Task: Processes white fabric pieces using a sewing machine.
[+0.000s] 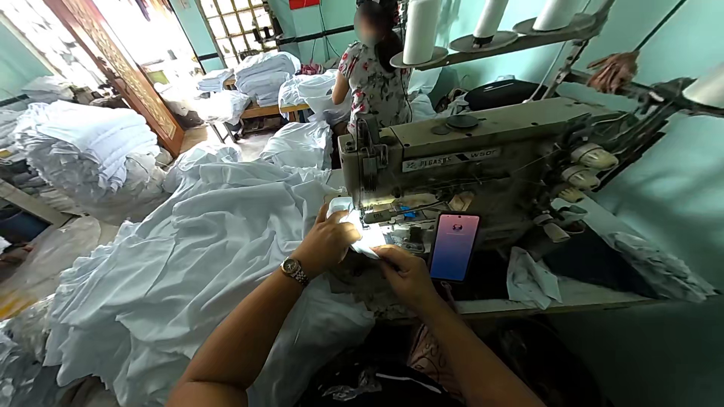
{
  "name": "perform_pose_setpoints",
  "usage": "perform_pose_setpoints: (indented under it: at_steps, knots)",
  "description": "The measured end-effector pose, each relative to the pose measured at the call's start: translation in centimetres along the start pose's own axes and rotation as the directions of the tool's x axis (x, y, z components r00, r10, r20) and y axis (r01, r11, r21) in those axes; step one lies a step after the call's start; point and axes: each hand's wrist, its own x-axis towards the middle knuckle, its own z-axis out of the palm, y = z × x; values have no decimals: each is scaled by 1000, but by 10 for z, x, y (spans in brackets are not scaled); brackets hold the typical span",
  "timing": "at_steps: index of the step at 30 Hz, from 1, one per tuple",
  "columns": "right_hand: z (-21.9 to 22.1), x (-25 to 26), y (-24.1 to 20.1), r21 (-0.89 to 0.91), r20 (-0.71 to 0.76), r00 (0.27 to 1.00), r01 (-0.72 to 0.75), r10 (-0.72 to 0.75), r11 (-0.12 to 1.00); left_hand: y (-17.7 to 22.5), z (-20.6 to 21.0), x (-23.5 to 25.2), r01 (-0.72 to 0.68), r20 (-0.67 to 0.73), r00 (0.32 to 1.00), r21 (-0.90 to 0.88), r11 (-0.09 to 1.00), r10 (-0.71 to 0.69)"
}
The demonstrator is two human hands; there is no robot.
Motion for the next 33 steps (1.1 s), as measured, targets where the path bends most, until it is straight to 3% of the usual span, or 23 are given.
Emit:
perform_pose_setpoints:
  at_steps: [6, 10, 16, 19, 24, 33]
  knots:
    - [5, 7, 4, -186, 10, 1000, 26, -25, 982, -12, 4, 11, 11, 12, 1000, 44, 999, -11]
    - [8, 11, 0, -322, 52, 999, 17, 0, 947, -15, 13, 16, 33, -52, 998, 75, 997, -29]
    - [8, -16, 4, -152, -17, 985, 167, -171, 974, -12, 16, 13, 76, -51, 996, -4, 997, -76]
    - [19, -41, 9, -86, 2, 990, 139, -140, 987, -12, 18, 12, 83, -57, 995, -29, 996, -84]
    - [39, -61, 23, -261, 173, 978, 163, -120, 952, -10, 17, 14, 99, -55, 993, -44, 994, -101]
    - [38, -57, 27, -259, 208, 974, 143, -90, 955, -11, 19, 15, 104, -55, 993, -37, 994, -106]
